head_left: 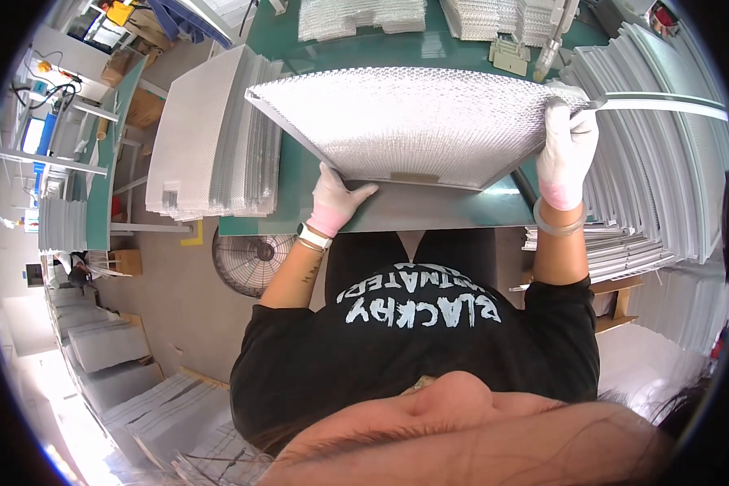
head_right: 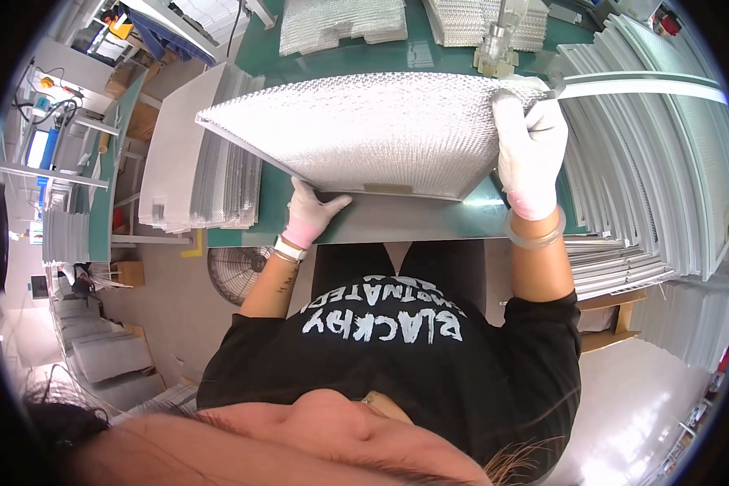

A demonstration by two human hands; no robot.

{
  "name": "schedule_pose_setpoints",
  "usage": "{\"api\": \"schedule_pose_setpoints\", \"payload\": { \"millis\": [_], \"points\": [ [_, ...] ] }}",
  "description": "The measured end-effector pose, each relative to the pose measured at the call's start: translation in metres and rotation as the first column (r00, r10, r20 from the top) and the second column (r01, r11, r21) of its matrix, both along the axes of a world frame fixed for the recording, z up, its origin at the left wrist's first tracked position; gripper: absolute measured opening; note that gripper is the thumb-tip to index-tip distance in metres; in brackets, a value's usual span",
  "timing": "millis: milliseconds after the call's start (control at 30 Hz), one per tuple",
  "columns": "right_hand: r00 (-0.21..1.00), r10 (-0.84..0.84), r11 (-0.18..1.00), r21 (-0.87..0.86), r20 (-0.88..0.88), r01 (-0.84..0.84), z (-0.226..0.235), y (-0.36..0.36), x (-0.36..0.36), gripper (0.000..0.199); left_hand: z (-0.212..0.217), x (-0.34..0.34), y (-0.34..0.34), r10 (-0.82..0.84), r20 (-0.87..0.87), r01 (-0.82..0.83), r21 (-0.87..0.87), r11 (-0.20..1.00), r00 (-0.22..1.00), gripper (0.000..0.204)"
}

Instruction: Assembling and securing metal frames onto industrial mesh filters at a manufacturing workbench.

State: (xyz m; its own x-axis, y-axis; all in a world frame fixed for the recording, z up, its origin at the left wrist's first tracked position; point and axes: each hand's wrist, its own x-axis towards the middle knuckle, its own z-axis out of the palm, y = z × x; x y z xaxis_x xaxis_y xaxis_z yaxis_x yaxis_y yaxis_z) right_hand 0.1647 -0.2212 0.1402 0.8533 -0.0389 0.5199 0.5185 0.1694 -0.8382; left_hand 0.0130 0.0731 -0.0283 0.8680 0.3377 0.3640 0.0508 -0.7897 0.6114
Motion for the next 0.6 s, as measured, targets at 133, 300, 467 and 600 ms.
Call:
{"api": "schedule_pose_setpoints", "payload": {
  "millis": [133, 300, 467, 600],
  "points": [
    [0.999, 0.003, 0.999, -0.034, -0.041, -0.005, 0.002, 0.0, 0.003, 0.031, -0.009, 0.008, 0.002, 0.12, 0.001, -0.12, 0.049, 0.992, 0.993, 0.073],
    [0.997, 0.073, 0.997, -0.01, 0.008, -0.073, -0.016, -0.009, 0.013, 0.02, -0.004, 0.007, 0.012, 0.11, -0.06, -0.105, 0.075, 0.992, 0.992, 0.068],
    [0.999, 0.039, 0.998, 0.045, -0.005, -0.038, -0.003, -0.001, 0.005, 0.02, -0.006, 0.0, 0.038, -0.191, -0.009, 0.191, 0.041, 0.981, 0.982, 0.044],
    [0.997, 0.071, 0.995, 0.07, -0.021, -0.07, -0.002, -0.001, 0.001, 0.013, -0.012, -0.004, 0.027, -0.134, -0.013, 0.133, -0.06, 0.989, 0.991, 0.048]
  ]
}}
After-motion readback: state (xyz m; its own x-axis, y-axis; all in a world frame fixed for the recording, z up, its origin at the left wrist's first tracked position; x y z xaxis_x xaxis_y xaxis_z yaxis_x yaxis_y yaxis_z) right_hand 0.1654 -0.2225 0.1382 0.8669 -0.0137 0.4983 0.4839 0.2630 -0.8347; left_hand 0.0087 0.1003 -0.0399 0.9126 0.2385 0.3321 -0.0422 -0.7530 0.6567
